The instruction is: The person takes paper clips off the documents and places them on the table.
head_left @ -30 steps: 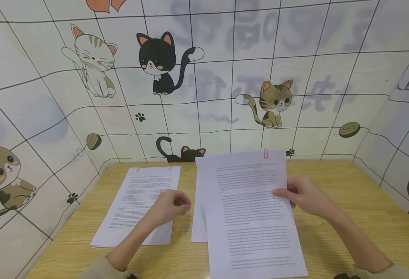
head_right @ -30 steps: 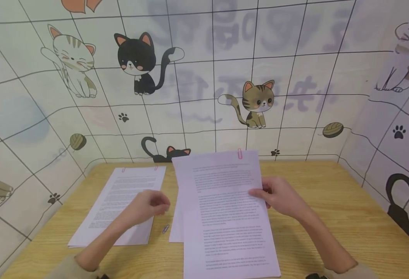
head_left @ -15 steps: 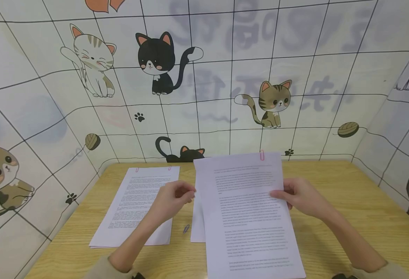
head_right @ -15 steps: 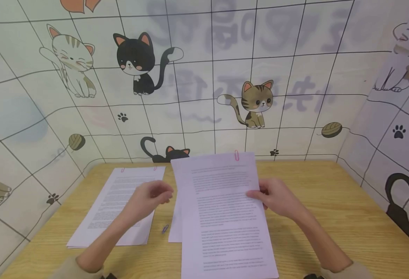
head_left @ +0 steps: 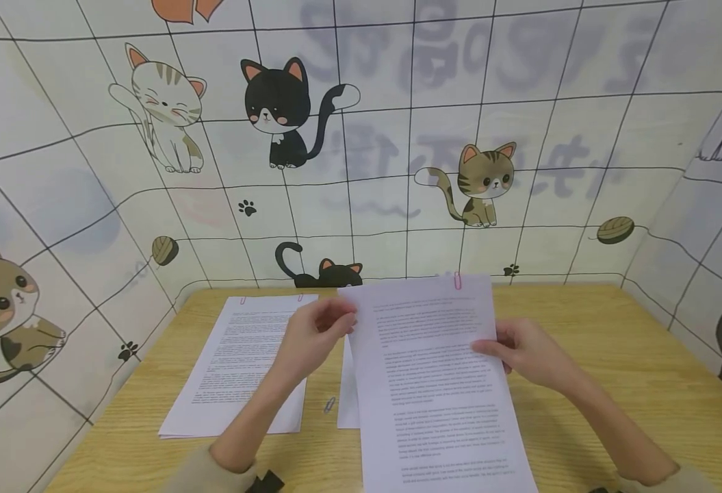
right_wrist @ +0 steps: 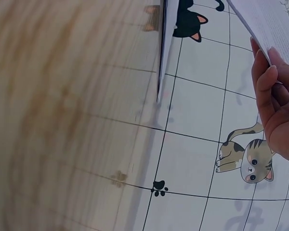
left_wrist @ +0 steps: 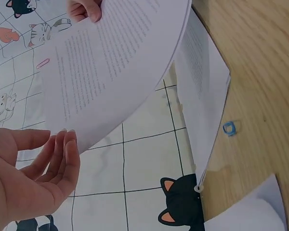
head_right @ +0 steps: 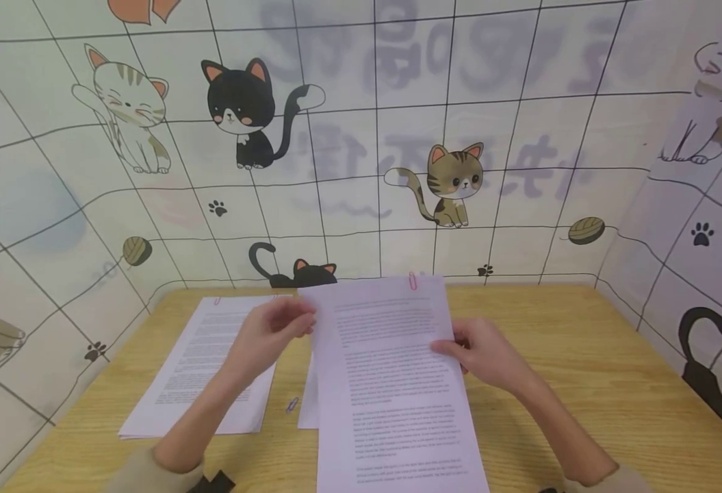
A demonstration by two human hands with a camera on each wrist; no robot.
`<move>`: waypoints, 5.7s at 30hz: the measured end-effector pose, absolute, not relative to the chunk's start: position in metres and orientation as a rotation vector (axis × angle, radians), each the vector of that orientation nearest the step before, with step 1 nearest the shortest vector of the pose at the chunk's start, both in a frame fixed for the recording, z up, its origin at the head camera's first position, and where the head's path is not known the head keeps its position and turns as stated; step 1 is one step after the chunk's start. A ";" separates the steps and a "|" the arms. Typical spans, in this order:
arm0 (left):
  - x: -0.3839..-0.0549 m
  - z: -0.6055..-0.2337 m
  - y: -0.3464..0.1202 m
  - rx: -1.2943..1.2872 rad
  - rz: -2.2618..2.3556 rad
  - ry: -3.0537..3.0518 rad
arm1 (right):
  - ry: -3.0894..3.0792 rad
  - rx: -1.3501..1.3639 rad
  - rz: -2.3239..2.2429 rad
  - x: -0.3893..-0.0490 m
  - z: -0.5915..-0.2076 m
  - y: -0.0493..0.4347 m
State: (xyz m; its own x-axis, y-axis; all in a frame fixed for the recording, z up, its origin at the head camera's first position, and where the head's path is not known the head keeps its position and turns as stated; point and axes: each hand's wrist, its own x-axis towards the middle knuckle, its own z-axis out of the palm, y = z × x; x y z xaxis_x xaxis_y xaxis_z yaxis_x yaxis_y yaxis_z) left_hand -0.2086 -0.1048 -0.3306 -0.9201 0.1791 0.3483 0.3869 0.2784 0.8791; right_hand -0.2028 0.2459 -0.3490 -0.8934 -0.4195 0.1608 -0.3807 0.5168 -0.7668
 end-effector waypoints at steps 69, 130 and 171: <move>-0.219 -0.299 0.012 -0.893 -1.540 -1.992 | 2.889 -0.845 -1.210 -0.202 -0.343 0.245; -0.218 -0.310 -0.017 -0.686 -1.611 -1.932 | 2.812 -0.701 -1.322 -0.205 -0.337 0.255; -0.212 -0.357 -0.107 -0.585 -1.446 -2.488 | 2.786 -0.706 -1.372 -0.205 -0.341 0.256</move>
